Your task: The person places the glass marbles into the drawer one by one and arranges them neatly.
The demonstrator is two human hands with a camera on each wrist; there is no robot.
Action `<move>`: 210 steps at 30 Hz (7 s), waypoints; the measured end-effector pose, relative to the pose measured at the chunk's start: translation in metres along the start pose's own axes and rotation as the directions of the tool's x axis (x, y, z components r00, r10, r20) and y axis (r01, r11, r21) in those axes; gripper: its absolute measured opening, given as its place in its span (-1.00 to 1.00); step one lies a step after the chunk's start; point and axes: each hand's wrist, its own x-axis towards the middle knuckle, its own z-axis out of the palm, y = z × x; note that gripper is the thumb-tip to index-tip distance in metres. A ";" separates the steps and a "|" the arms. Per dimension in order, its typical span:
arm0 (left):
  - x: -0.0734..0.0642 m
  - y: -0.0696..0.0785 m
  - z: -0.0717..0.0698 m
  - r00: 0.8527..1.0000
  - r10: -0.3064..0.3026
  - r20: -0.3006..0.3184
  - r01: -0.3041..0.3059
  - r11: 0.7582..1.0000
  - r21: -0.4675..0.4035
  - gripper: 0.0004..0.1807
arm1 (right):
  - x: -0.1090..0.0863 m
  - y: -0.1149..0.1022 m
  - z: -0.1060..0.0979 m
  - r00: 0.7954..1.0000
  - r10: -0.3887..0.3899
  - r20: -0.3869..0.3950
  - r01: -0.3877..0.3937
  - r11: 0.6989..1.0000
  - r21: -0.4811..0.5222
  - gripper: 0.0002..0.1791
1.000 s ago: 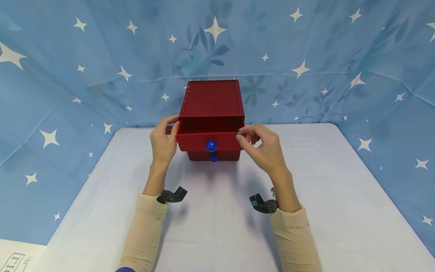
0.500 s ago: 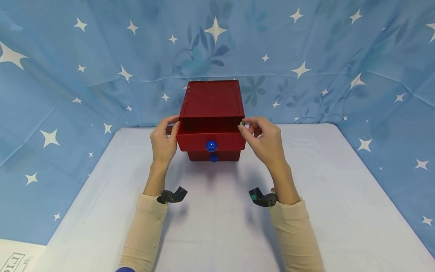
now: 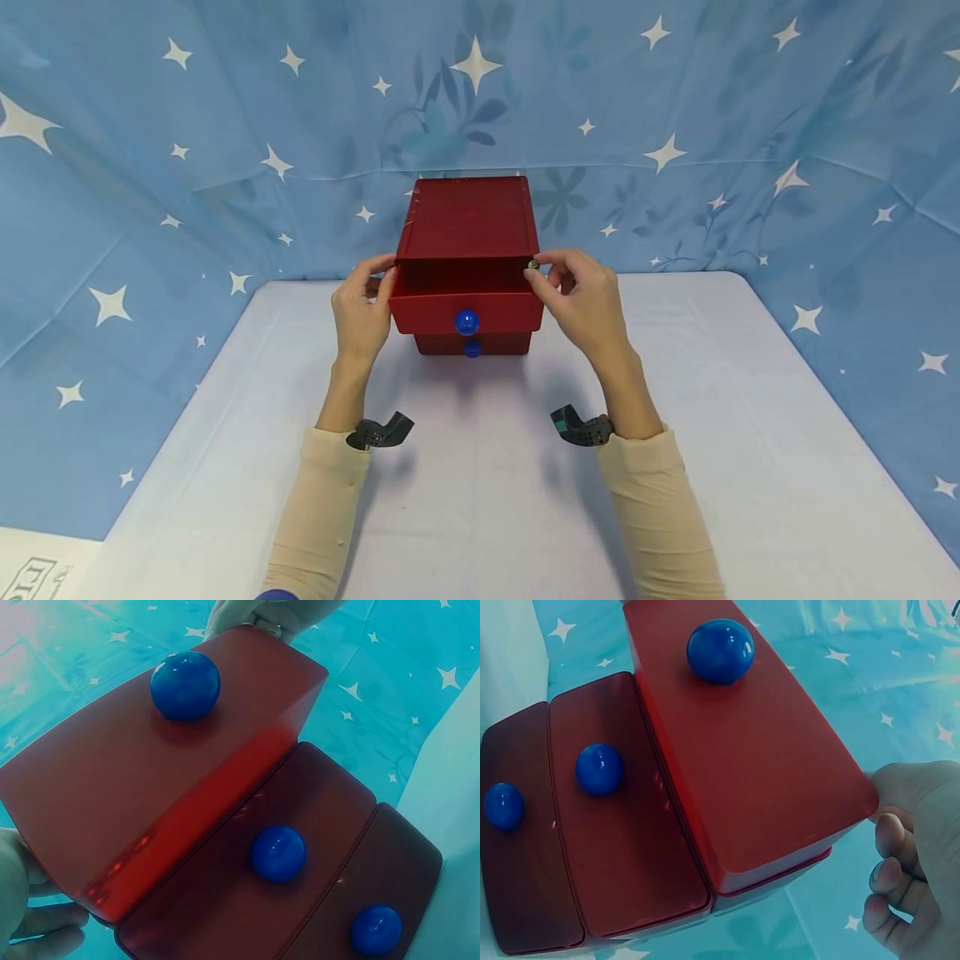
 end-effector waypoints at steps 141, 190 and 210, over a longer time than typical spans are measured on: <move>-0.001 0.002 0.000 1.000 -0.018 0.001 0.018 1.000 0.016 -0.72 | -0.052 0.005 -0.026 1.000 -0.007 -0.001 0.007 0.998 -0.064 -0.76; 0.001 0.003 0.001 1.000 -0.022 0.006 0.022 0.999 0.032 -0.73 | -0.097 0.057 -0.052 0.990 0.066 0.125 -0.045 0.986 -0.163 -0.75; 0.001 0.002 0.001 1.000 -0.006 -0.016 0.007 1.000 0.024 -0.75 | -0.117 0.087 -0.057 0.965 0.148 0.216 -0.114 0.980 -0.163 -0.82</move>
